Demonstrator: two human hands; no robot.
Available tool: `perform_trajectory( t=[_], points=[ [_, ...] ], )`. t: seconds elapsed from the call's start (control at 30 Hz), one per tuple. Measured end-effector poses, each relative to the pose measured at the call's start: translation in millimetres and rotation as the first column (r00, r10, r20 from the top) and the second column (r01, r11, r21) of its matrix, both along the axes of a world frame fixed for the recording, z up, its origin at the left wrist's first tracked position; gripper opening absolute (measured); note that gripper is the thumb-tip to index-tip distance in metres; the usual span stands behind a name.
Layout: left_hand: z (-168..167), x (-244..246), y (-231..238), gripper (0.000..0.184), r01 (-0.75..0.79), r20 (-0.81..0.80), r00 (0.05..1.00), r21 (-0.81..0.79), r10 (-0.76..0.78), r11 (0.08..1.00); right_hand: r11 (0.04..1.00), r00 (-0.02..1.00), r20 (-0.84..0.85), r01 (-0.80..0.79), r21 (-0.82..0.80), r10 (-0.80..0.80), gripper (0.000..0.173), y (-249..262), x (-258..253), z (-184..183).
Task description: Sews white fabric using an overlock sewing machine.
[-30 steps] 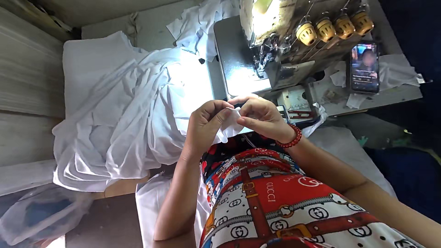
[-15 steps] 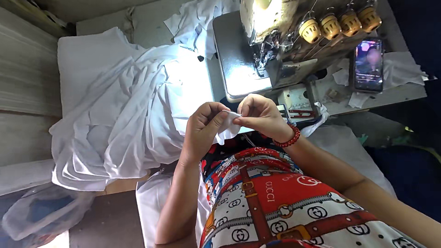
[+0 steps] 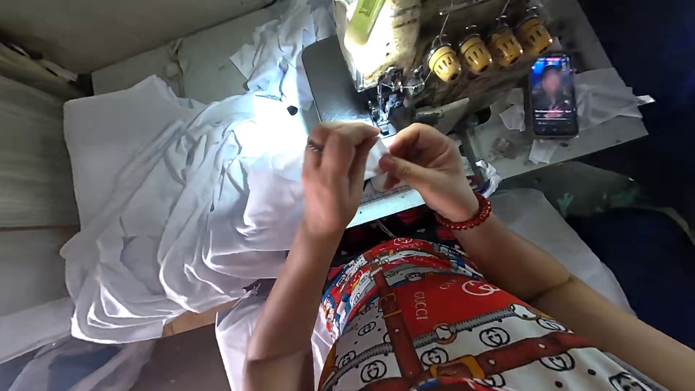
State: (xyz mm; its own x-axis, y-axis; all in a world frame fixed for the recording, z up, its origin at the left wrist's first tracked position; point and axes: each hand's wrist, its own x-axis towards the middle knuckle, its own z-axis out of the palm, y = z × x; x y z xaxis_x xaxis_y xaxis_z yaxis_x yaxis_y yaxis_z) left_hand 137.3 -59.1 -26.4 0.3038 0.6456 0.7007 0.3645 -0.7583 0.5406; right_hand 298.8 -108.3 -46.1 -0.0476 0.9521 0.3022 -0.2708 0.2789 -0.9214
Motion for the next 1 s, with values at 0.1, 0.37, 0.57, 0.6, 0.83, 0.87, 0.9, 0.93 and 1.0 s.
perform_trajectory(
  t=[0.1,0.37,0.57,0.6,0.83,0.87,0.9,0.93,1.0],
  points=[
    [-31.6,21.2,20.4,0.014,0.034,-0.087,0.996,-0.035,-0.036,0.999,0.982,0.969,0.197,0.17,-0.087,-0.15,0.02,-1.5,13.7,-21.4],
    [-42.3,19.2,6.5,0.013,-0.076,-0.262,0.965,-0.217,0.017,0.973,0.974,0.934,0.297,0.221,-0.04,-0.199,0.012,-4.2,16.9,-48.8],
    [-33.1,13.6,18.7,0.018,-0.019,-0.309,0.948,-0.287,-0.074,0.958,0.944,0.79,0.517,0.283,0.172,-0.331,0.017,9.7,25.3,-46.6],
    [-35.8,15.9,26.2,0.015,-0.002,-0.275,0.959,-0.268,-0.074,0.964,0.937,0.759,0.549,0.29,0.194,-0.349,0.018,11.3,25.9,-45.3],
    [-38.4,12.4,54.4,0.015,0.027,-0.265,0.958,-0.292,-0.108,0.956,0.941,0.691,0.639,0.262,0.215,-0.338,0.027,10.5,27.7,-52.7],
    [-37.5,13.6,62.5,0.017,0.007,-0.268,0.959,-0.291,-0.089,0.957,0.946,0.691,0.647,0.251,0.203,-0.323,0.029,9.9,28.1,-52.6],
    [-36.0,15.1,70.7,0.019,-0.021,-0.277,0.959,-0.29,-0.063,0.957,0.95,0.688,0.656,0.241,0.196,-0.31,0.03,9.7,28.6,-52.2],
    [-33.3,16.9,77.8,0.021,-0.063,-0.303,0.953,-0.286,-0.028,0.956,0.952,0.681,0.666,0.235,0.195,-0.304,0.03,9.8,29.0,-51.1],
    [-27.5,21.8,89.6,0.023,-0.163,-0.375,0.926,-0.29,0.045,0.943,0.954,0.672,0.676,0.226,0.199,-0.301,0.03,9.6,29.4,-49.5]
  ],
)
